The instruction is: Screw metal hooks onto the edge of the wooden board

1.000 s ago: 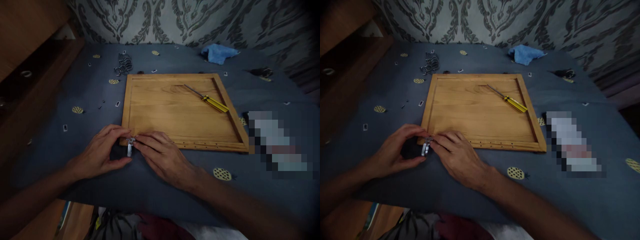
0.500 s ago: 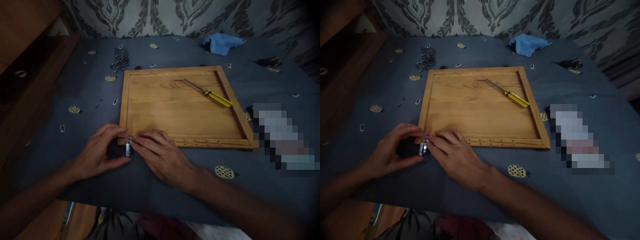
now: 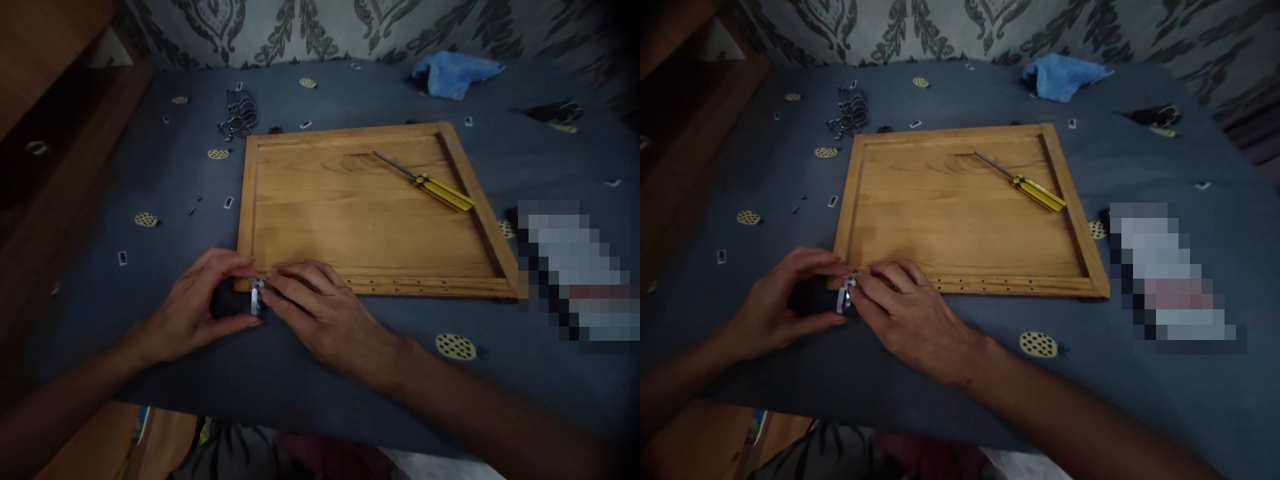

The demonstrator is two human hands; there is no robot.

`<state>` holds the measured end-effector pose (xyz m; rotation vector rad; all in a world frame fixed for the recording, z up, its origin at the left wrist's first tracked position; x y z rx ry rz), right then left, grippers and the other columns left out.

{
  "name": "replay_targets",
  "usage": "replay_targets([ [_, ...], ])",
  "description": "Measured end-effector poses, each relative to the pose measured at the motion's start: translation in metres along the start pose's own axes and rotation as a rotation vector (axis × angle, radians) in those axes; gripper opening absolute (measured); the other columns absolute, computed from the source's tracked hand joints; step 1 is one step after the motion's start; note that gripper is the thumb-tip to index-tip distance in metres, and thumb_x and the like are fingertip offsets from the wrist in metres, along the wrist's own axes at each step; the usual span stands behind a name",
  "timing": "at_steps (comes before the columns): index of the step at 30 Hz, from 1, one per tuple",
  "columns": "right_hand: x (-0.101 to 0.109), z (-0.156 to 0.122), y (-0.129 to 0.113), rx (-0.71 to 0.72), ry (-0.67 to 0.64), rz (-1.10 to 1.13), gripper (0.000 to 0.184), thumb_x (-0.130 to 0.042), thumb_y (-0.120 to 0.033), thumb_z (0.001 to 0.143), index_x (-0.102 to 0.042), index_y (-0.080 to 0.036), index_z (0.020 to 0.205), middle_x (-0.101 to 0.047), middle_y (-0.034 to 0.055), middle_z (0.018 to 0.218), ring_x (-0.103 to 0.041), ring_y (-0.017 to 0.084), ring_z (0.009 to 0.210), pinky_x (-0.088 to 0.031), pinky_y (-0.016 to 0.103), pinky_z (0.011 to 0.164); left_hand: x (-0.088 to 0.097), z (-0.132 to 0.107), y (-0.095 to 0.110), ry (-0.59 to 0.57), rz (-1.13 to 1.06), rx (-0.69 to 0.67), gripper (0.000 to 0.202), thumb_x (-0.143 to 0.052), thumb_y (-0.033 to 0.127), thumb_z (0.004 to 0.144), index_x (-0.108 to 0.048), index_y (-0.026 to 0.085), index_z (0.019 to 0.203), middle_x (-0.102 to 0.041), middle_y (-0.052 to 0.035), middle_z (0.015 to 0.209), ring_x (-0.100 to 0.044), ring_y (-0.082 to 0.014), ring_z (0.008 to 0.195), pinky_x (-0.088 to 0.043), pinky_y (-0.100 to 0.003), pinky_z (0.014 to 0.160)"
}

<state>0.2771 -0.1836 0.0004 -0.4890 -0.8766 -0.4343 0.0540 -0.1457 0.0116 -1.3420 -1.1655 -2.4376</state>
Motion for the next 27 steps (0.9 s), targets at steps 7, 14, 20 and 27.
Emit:
replay_targets([
  [7,0.0007,0.0009,-0.0006,-0.001,0.000,-0.042,0.036,-0.039,-0.014,0.110,-0.074,-0.009,0.117,-0.076,0.0112,0.117,-0.060,0.025,0.115,-0.050,0.040,0.101,-0.0001,0.0008,0.0001,-0.008,-0.002,0.023,0.060,-0.076,0.046,0.093,-0.049,0.027,0.143,-0.076,-0.0077,0.116,-0.067,-0.0267,0.115,-0.060,-0.042,0.094],
  [14,0.0008,0.0008,-0.0011,-0.003,-0.011,-0.055,0.038,-0.037,-0.015,0.111,-0.074,-0.010,0.119,-0.077,0.0109,0.121,-0.060,0.024,0.120,-0.051,0.040,0.104,-0.0001,0.0009,0.0006,-0.006,-0.012,0.029,0.060,-0.077,0.047,0.093,-0.049,0.027,0.142,-0.075,-0.0073,0.116,-0.068,-0.0265,0.113,-0.060,-0.042,0.093],
  [20,-0.0006,-0.0002,-0.0007,0.001,0.026,-0.054,0.036,-0.040,-0.014,0.110,-0.075,-0.009,0.116,-0.077,0.0096,0.119,-0.061,0.024,0.117,-0.049,0.040,0.104,-0.0006,0.0014,0.0003,-0.006,-0.012,0.030,0.059,-0.075,0.047,0.094,-0.049,0.026,0.142,-0.075,-0.0077,0.116,-0.068,-0.0259,0.112,-0.061,-0.042,0.092],
  [27,-0.0002,-0.0004,-0.0004,0.012,0.008,-0.069,0.030,-0.046,-0.015,0.108,-0.075,-0.010,0.117,-0.077,0.0101,0.121,-0.062,0.025,0.116,-0.049,0.042,0.104,-0.0004,0.0014,0.0004,-0.003,-0.016,0.032,0.061,-0.076,0.046,0.093,-0.047,0.029,0.144,-0.076,-0.0067,0.116,-0.068,-0.0262,0.112,-0.060,-0.042,0.093],
])
Point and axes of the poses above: each hand's wrist, its own z-axis towards the middle knuckle, its own x-axis out of the back of the hand, y = z × x, the point moved 2 cm from there along z, towards the middle knuckle
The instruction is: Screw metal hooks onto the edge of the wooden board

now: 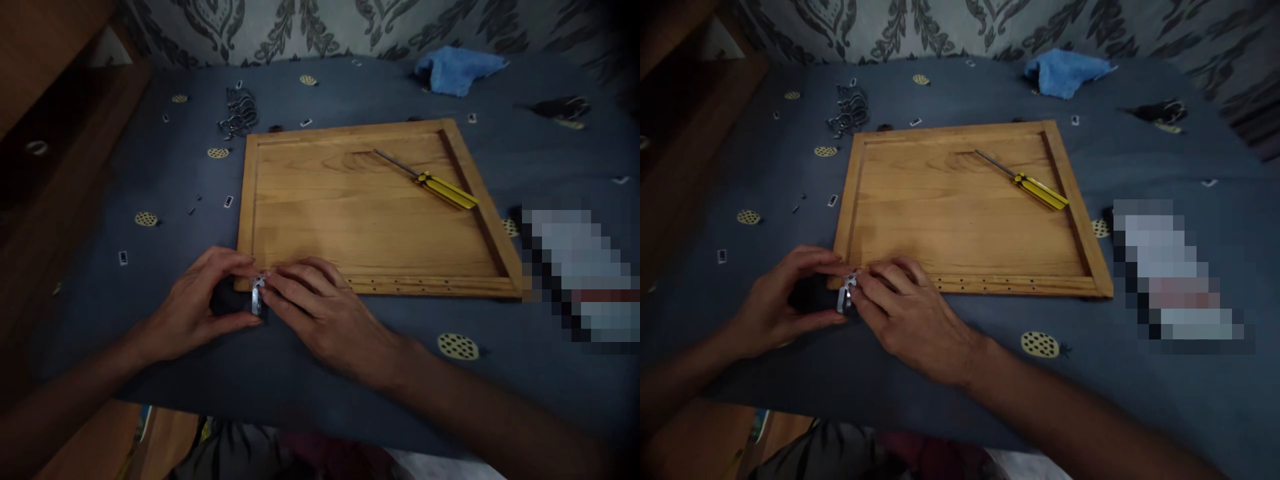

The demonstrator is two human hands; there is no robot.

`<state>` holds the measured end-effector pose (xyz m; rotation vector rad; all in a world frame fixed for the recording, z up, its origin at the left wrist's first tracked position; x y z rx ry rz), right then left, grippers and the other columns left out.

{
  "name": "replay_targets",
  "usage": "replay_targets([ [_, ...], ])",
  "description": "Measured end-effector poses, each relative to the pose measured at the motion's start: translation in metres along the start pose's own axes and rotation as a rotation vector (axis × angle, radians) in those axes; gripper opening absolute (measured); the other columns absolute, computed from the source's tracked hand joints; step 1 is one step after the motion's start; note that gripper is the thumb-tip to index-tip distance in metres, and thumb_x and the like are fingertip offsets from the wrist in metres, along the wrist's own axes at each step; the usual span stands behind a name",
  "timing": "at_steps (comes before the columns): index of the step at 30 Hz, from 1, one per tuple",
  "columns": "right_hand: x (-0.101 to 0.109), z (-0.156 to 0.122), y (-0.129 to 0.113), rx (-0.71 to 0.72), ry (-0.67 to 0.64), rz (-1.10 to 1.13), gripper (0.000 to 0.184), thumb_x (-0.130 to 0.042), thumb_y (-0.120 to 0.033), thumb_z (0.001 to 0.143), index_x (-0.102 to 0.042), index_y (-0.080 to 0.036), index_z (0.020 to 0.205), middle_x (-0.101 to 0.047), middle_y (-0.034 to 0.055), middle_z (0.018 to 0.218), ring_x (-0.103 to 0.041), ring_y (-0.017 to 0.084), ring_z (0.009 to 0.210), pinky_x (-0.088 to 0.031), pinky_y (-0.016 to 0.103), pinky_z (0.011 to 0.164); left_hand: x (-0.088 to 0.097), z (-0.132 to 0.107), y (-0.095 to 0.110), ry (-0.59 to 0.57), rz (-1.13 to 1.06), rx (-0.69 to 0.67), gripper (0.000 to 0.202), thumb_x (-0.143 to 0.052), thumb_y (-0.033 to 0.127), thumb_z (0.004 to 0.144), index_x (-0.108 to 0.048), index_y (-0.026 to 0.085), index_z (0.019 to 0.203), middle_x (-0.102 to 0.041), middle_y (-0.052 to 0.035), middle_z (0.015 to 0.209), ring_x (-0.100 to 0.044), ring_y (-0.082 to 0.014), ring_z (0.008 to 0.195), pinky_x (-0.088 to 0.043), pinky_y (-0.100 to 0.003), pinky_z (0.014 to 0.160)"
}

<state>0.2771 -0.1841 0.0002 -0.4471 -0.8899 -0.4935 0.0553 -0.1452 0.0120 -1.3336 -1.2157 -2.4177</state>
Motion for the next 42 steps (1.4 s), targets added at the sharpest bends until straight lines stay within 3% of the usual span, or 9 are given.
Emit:
replay_targets([
  [7,0.000,0.000,0.000,0.000,-0.008,-0.009,0.037,-0.038,-0.015,0.110,-0.075,-0.011,0.116,-0.076,0.0089,0.121,-0.061,0.024,0.116,-0.049,0.040,0.105,0.000,-0.002,-0.001,-0.014,-0.003,0.025,0.059,-0.077,0.045,0.093,-0.048,0.027,0.141,-0.075,-0.0070,0.116,-0.067,-0.0250,0.114,-0.059,-0.041,0.095],
  [12,0.002,0.000,0.000,0.003,-0.039,0.012,0.029,-0.047,-0.015,0.108,-0.073,-0.010,0.119,-0.075,0.0117,0.123,-0.060,0.026,0.118,-0.047,0.043,0.106,0.000,-0.001,0.000,-0.024,-0.002,0.038,0.058,-0.077,0.045,0.093,-0.048,0.027,0.140,-0.075,-0.0065,0.117,-0.067,-0.0257,0.114,-0.060,-0.043,0.095],
  [24,0.000,-0.001,-0.001,0.007,-0.043,-0.022,0.025,-0.051,-0.017,0.107,-0.074,-0.014,0.116,-0.076,0.0097,0.124,-0.062,0.026,0.116,-0.049,0.048,0.105,0.001,0.001,0.000,-0.026,-0.054,0.025,0.055,-0.080,0.038,0.091,-0.054,0.027,0.137,-0.072,-0.0077,0.116,-0.067,-0.0266,0.114,-0.059,-0.043,0.096],
  [27,0.000,0.000,-0.001,0.008,-0.035,-0.036,0.026,-0.050,-0.017,0.107,-0.075,-0.016,0.115,-0.077,0.0092,0.122,-0.063,0.025,0.114,-0.050,0.046,0.105,0.003,0.000,0.000,-0.003,-0.077,0.024,0.056,-0.082,0.046,0.088,-0.057,0.027,0.135,-0.071,-0.0086,0.119,-0.067,-0.0266,0.113,-0.059,-0.041,0.095],
  [29,0.000,0.001,-0.001,0.003,-0.024,-0.037,0.026,-0.050,-0.016,0.107,-0.075,-0.016,0.115,-0.078,0.0088,0.119,-0.063,0.024,0.113,-0.050,0.045,0.105,0.010,0.001,-0.003,0.074,-0.116,0.081,0.050,-0.078,0.049,0.091,-0.059,0.026,0.132,-0.072,-0.0086,0.120,-0.069,-0.0250,0.110,-0.059,-0.040,0.094],
  [34,-0.002,0.000,0.000,0.025,0.037,-0.005,0.023,-0.052,-0.013,0.105,-0.073,-0.014,0.116,-0.078,0.0089,0.116,-0.064,0.024,0.112,-0.051,0.043,0.103,0.047,0.018,-0.029,0.348,-0.230,0.383,0.027,-0.070,0.042,0.096,-0.063,0.021,0.112,-0.075,-0.0077,0.106,-0.073,-0.0206,0.096,-0.061,-0.034,0.083],
  [36,-0.003,0.000,0.000,0.025,0.032,-0.011,0.024,-0.053,-0.013,0.105,-0.073,-0.015,0.117,-0.078,0.0086,0.118,-0.064,0.024,0.112,-0.052,0.044,0.103,0.060,0.030,-0.041,0.321,-0.159,0.429,0.025,-0.065,0.040,0.096,-0.062,0.020,0.110,-0.075,-0.0086,0.105,-0.073,-0.0219,0.097,-0.060,-0.033,0.078],
  [38,-0.003,0.000,0.001,0.024,0.026,-0.016,0.024,-0.053,-0.013,0.104,-0.073,-0.015,0.117,-0.078,0.0080,0.118,-0.065,0.024,0.113,-0.053,0.044,0.103,0.067,0.043,-0.052,0.209,0.033,0.397,0.023,-0.057,0.038,0.096,-0.063,0.020,0.108,-0.075,-0.0087,0.104,-0.073,-0.0227,0.096,-0.059,-0.033,0.075],
  [42,-0.005,-0.001,0.001,0.029,0.035,-0.007,0.022,-0.055,-0.013,0.103,-0.073,-0.015,0.117,-0.078,0.0086,0.118,-0.064,0.023,0.114,-0.053,0.043,0.104,0.076,0.060,-0.071,0.172,0.239,0.360,0.018,-0.055,0.028,0.090,-0.069,0.021,0.098,-0.074,-0.0081,0.103,-0.068,-0.0252,0.099,-0.054,-0.040,0.089],
])
Point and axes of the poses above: each hand's wrist, its own z-axis towards the middle knuckle, its own x-axis out of the back of the hand, y = z × x, the point moved 2 cm from there along z, towards the middle knuckle
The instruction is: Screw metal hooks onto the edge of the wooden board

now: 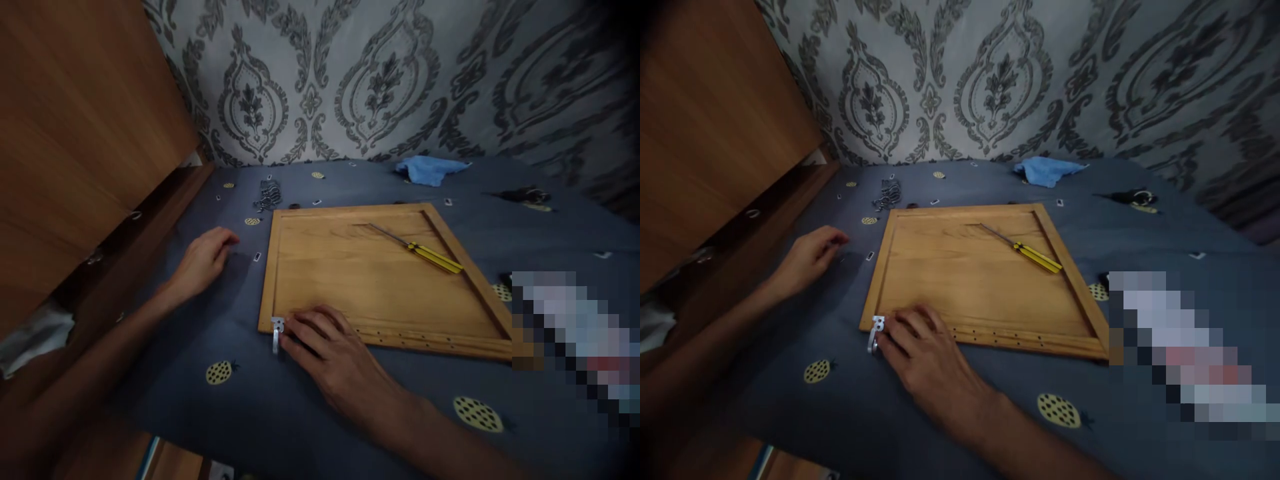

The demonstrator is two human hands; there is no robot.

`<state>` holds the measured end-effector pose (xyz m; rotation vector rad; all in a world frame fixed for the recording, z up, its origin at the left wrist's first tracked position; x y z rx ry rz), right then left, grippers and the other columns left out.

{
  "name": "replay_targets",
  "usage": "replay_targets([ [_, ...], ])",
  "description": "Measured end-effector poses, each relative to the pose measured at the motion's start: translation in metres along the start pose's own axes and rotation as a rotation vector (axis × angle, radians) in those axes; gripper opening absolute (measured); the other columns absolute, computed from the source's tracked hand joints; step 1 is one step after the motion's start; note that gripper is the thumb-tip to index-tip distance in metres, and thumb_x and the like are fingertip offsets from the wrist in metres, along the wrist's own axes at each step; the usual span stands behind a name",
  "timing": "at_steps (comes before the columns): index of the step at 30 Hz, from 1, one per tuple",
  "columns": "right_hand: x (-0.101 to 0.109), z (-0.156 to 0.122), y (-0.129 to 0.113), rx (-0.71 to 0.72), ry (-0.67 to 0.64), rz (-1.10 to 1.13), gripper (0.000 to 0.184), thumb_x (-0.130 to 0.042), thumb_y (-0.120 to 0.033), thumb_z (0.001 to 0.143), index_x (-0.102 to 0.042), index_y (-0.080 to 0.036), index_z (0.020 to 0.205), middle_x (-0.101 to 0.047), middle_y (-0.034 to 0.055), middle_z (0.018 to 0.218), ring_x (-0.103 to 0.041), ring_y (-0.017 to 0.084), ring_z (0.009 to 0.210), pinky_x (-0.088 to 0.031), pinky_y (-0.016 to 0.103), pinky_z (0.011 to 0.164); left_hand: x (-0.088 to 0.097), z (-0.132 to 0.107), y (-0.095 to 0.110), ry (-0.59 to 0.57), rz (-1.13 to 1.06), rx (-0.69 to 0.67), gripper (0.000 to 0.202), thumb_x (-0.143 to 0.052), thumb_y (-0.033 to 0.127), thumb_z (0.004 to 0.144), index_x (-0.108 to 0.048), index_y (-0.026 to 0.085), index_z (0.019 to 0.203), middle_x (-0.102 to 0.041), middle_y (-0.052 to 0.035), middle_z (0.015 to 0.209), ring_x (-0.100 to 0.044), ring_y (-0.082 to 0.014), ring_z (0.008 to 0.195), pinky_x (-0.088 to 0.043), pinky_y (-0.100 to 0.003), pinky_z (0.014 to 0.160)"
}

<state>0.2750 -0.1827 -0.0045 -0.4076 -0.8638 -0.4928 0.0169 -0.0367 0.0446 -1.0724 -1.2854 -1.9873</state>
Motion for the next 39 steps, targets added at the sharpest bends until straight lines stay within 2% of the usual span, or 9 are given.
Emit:
replay_targets([
  [2,-0.001,-0.001,0.000,0.005,-0.008,-0.003,0.022,-0.058,-0.014,0.102,-0.072,-0.014,0.119,-0.077,0.0099,0.118,-0.063,0.023,0.116,-0.052,0.043,0.105,0.000,0.007,-0.007,-0.002,0.057,-0.002,0.018,-0.054,0.027,0.088,-0.071,0.021,0.092,-0.075,-0.0071,0.098,-0.068,-0.0247,0.094,-0.053,-0.040,0.088],
  [5,-0.002,-0.001,0.001,0.008,-0.008,-0.005,0.023,-0.055,-0.014,0.103,-0.073,-0.015,0.119,-0.077,0.0096,0.116,-0.064,0.023,0.115,-0.052,0.042,0.105,-0.003,0.011,-0.016,-0.037,0.099,0.011,0.019,-0.056,0.032,0.088,-0.072,0.022,0.090,-0.076,-0.0046,0.088,-0.067,-0.0218,0.080,-0.052,-0.034,0.077],
  [7,-0.001,-0.001,0.001,0.005,-0.009,-0.001,0.023,-0.055,-0.013,0.103,-0.073,-0.016,0.118,-0.077,0.0091,0.116,-0.064,0.023,0.114,-0.053,0.042,0.104,-0.006,0.012,-0.021,-0.060,0.121,0.016,0.019,-0.060,0.036,0.087,-0.073,0.022,0.090,-0.076,-0.0040,0.085,-0.067,-0.0212,0.077,-0.051,-0.032,0.073],
  [11,0.002,0.001,0.000,0.004,-0.059,-0.010,0.023,-0.060,-0.013,0.101,-0.072,-0.015,0.120,-0.077,0.0106,0.119,-0.063,0.024,0.116,-0.052,0.043,0.103,-0.014,0.012,-0.024,-0.085,0.186,0.018,0.018,-0.061,0.034,0.086,-0.073,0.021,0.088,-0.074,-0.0063,0.088,-0.066,-0.0234,0.081,-0.050,-0.035,0.078],
  [17,0.006,0.001,0.000,0.023,-0.095,0.001,0.025,-0.054,-0.012,0.103,-0.071,-0.012,0.122,-0.076,0.0125,0.123,-0.062,0.026,0.116,-0.052,0.045,0.103,-0.017,0.013,-0.021,-0.139,0.289,-0.006,0.018,-0.055,0.030,0.090,-0.072,0.021,0.090,-0.072,-0.0097,0.097,-0.065,-0.0283,0.094,-0.050,-0.043,0.092],
  [23,0.005,0.000,0.000,0.005,-0.131,0.010,0.026,-0.055,-0.013,0.103,-0.071,-0.014,0.123,-0.074,0.0124,0.124,-0.060,0.026,0.119,-0.049,0.047,0.105,-0.019,0.011,-0.016,-0.148,0.378,-0.044,0.024,-0.045,0.026,0.093,-0.069,0.022,0.093,-0.070,-0.0127,0.098,-0.064,-0.0324,0.100,-0.049,-0.048,0.096],
  [33,0.006,0.002,-0.002,0.008,-0.090,-0.023,0.026,-0.050,-0.016,0.107,-0.073,-0.012,0.117,-0.076,0.0112,0.122,-0.060,0.025,0.117,-0.049,0.044,0.104,-0.018,0.012,-0.018,-0.158,0.437,-0.075,0.024,-0.043,0.025,0.097,-0.067,0.020,0.095,-0.069,-0.0126,0.099,-0.064,-0.0322,0.103,-0.051,-0.048,0.097],
  [36,0.005,0.001,-0.001,0.003,-0.079,-0.038,0.028,-0.047,-0.017,0.109,-0.073,-0.014,0.116,-0.076,0.0091,0.122,-0.060,0.024,0.116,-0.049,0.042,0.104,-0.013,0.010,-0.013,-0.144,0.390,-0.063,0.024,-0.044,0.022,0.098,-0.067,0.018,0.098,-0.068,-0.0100,0.099,-0.063,-0.0291,0.104,-0.050,-0.047,0.099],
  [39,0.005,0.000,-0.001,0.006,-0.074,-0.034,0.026,-0.050,-0.016,0.107,-0.074,-0.013,0.117,-0.076,0.0103,0.122,-0.061,0.025,0.116,-0.049,0.043,0.104,-0.005,0.005,-0.004,-0.136,0.351,-0.056,0.023,-0.046,0.023,0.100,-0.068,0.015,0.102,-0.069,-0.0072,0.101,-0.063,-0.0250,0.098,-0.050,-0.042,0.094],
])
Point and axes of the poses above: each hand's wrist, its own z-axis towards the middle knuckle, its own x-axis out of the back of the hand, y = z × x, the point moved 2 cm from there along z, towards the middle knuckle
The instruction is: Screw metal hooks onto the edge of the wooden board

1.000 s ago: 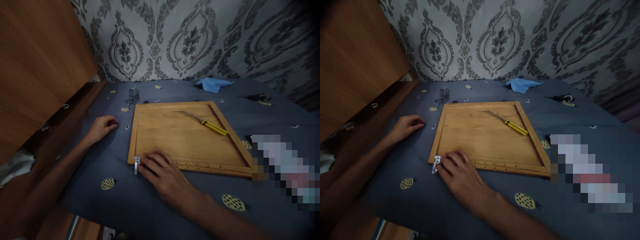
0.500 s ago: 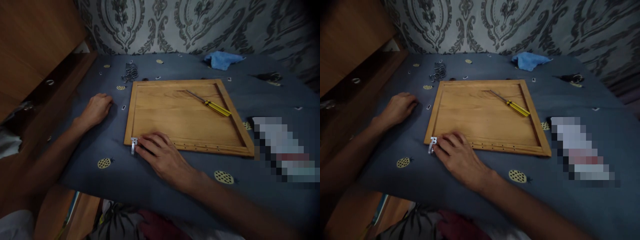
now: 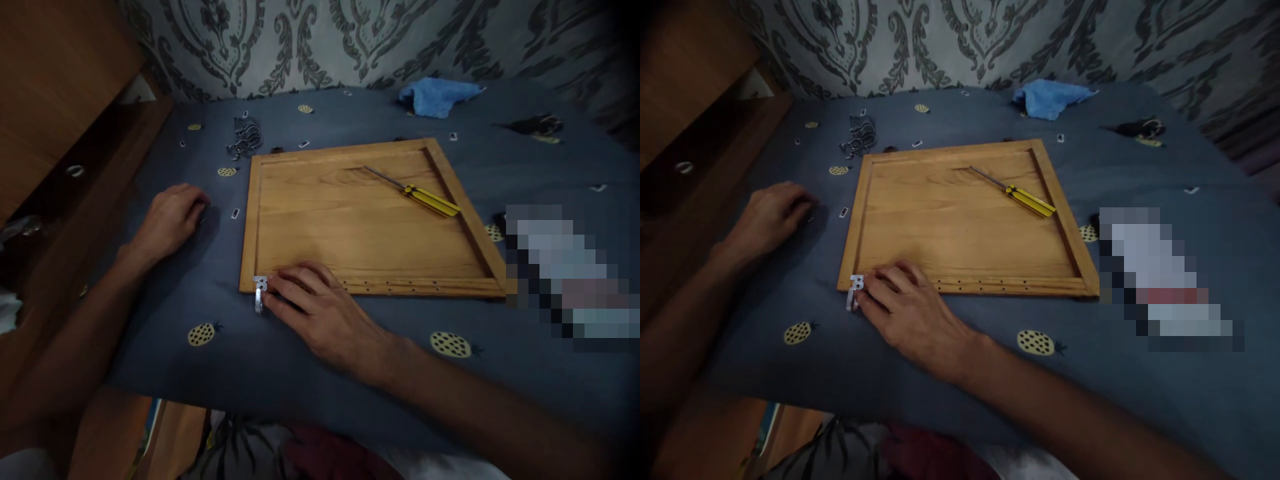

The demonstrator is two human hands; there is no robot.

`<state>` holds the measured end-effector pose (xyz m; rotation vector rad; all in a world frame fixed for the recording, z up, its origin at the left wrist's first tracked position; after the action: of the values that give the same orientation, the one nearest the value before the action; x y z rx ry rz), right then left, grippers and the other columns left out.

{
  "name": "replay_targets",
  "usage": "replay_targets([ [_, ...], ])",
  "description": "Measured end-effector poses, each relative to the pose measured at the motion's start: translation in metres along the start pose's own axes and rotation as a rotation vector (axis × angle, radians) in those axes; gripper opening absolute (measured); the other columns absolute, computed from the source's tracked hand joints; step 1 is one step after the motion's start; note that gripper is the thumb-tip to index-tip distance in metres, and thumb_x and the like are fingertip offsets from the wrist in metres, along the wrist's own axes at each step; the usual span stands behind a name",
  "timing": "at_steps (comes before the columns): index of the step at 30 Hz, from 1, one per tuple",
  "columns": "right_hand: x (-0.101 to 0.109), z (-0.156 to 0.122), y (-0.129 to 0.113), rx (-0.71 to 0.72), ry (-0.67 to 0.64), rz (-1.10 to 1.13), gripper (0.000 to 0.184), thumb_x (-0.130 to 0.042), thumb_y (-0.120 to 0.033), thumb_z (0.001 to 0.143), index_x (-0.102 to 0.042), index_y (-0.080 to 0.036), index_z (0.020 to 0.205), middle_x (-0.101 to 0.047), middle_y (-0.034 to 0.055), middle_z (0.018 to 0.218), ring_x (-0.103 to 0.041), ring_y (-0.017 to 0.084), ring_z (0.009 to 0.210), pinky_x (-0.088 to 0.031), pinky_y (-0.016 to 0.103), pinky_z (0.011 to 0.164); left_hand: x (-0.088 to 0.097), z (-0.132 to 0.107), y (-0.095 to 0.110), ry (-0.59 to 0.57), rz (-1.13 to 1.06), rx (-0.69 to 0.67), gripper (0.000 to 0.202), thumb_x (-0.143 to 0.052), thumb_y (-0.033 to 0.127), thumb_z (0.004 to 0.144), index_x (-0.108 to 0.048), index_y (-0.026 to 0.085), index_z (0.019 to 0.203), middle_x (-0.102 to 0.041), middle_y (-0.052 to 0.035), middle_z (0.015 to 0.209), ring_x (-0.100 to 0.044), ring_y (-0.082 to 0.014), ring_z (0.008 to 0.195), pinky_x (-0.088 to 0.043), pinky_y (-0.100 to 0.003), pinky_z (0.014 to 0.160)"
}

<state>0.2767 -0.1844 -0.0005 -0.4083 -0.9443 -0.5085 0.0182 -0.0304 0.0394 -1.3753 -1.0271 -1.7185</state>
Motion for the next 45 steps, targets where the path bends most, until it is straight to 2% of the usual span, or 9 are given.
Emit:
replay_targets([
  [2,0.000,0.000,0.000,-0.003,-0.020,0.011,0.024,-0.053,-0.016,0.106,-0.073,-0.013,0.118,-0.076,0.0112,0.122,-0.061,0.025,0.117,-0.049,0.044,0.104,0.006,-0.005,0.006,-0.014,-0.059,-0.006,0.024,-0.047,0.027,0.103,-0.068,0.016,0.109,-0.070,-0.0037,0.100,-0.064,-0.0214,0.091,-0.051,-0.036,0.086],
  [4,0.000,0.001,0.000,-0.010,-0.020,0.021,0.024,-0.053,-0.017,0.106,-0.073,-0.013,0.118,-0.076,0.0105,0.122,-0.061,0.025,0.116,-0.049,0.044,0.103,0.011,-0.010,0.015,-0.048,-0.247,-0.014,0.022,-0.053,0.032,0.101,-0.068,0.017,0.109,-0.071,-0.0008,0.096,-0.064,-0.0190,0.088,-0.050,-0.031,0.079],
  [7,0.001,0.002,0.000,-0.017,0.026,0.027,0.027,-0.048,-0.016,0.108,-0.075,-0.013,0.115,-0.077,0.0084,0.120,-0.063,0.025,0.113,-0.050,0.043,0.103,0.014,-0.018,0.035,-0.186,-0.643,-0.025,0.022,-0.069,0.037,0.093,-0.069,0.017,0.100,-0.072,-0.0008,0.095,-0.065,-0.0182,0.090,-0.052,-0.029,0.083],
  [12,0.002,0.002,0.000,-0.024,0.048,0.021,0.030,-0.046,-0.014,0.109,-0.076,-0.013,0.112,-0.078,0.0071,0.118,-0.065,0.024,0.108,-0.051,0.042,0.100,0.012,-0.032,0.068,-0.435,-0.898,-0.064,0.011,-0.070,0.029,0.092,-0.071,0.020,0.098,-0.073,-0.0018,0.093,-0.067,-0.0162,0.084,-0.053,-0.025,0.076],
  [18,0.003,0.003,-0.001,-0.030,0.058,0.019,0.031,-0.045,-0.014,0.109,-0.076,-0.013,0.111,-0.078,0.0062,0.115,-0.063,0.024,0.111,-0.050,0.042,0.102,0.006,-0.039,0.083,-0.547,-0.907,-0.134,0.011,-0.063,0.026,0.098,-0.070,0.021,0.106,-0.073,-0.0016,0.096,-0.068,-0.0147,0.088,-0.052,-0.023,0.075],
  [25,0.001,0.002,0.000,-0.021,0.055,0.008,0.029,-0.047,-0.014,0.108,-0.076,-0.014,0.112,-0.077,0.0073,0.116,-0.062,0.024,0.112,-0.049,0.042,0.103,0.003,-0.039,0.084,-0.560,-0.840,-0.154,0.016,-0.061,0.031,0.100,-0.065,0.021,0.111,-0.071,-0.0023,0.098,-0.066,-0.0155,0.089,-0.050,-0.024,0.073],
  [31,0.002,0.002,0.000,-0.021,0.046,0.004,0.030,-0.046,-0.013,0.108,-0.076,-0.014,0.113,-0.077,0.0080,0.118,-0.063,0.024,0.112,-0.051,0.043,0.102,0.001,-0.037,0.085,-0.584,-0.796,-0.140,0.024,-0.062,0.041,0.099,-0.061,0.022,0.114,-0.067,-0.0015,0.092,-0.061,-0.0151,0.081,-0.046,-0.025,0.065],
  [37,0.003,0.003,0.000,-0.022,0.048,0.013,0.033,-0.042,-0.014,0.109,-0.076,-0.013,0.113,-0.077,0.0076,0.118,-0.063,0.024,0.112,-0.051,0.042,0.102,0.001,-0.034,0.087,-0.618,-0.804,-0.115,0.027,-0.062,0.037,0.098,-0.056,0.022,0.119,-0.061,0.0015,0.085,-0.057,-0.0141,0.077,-0.042,-0.024,0.062],
  [45,0.002,0.003,0.000,-0.029,0.024,0.017,0.027,-0.048,-0.014,0.108,-0.075,-0.013,0.115,-0.076,0.0090,0.118,-0.062,0.024,0.113,-0.050,0.043,0.102,-0.002,-0.030,0.087,-0.658,-0.785,-0.130,0.028,-0.062,0.035,0.098,-0.055,0.021,0.121,-0.059,0.0018,0.085,-0.053,-0.0133,0.076,-0.041,-0.024,0.064],
])
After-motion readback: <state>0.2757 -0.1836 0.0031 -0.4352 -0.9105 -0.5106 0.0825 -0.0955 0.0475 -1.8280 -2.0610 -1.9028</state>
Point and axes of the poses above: each hand's wrist, its own z-axis towards the middle knuckle, its own x-axis out of the back of the hand, y = z × x, the point moved 2 cm from there along z, towards the middle knuckle
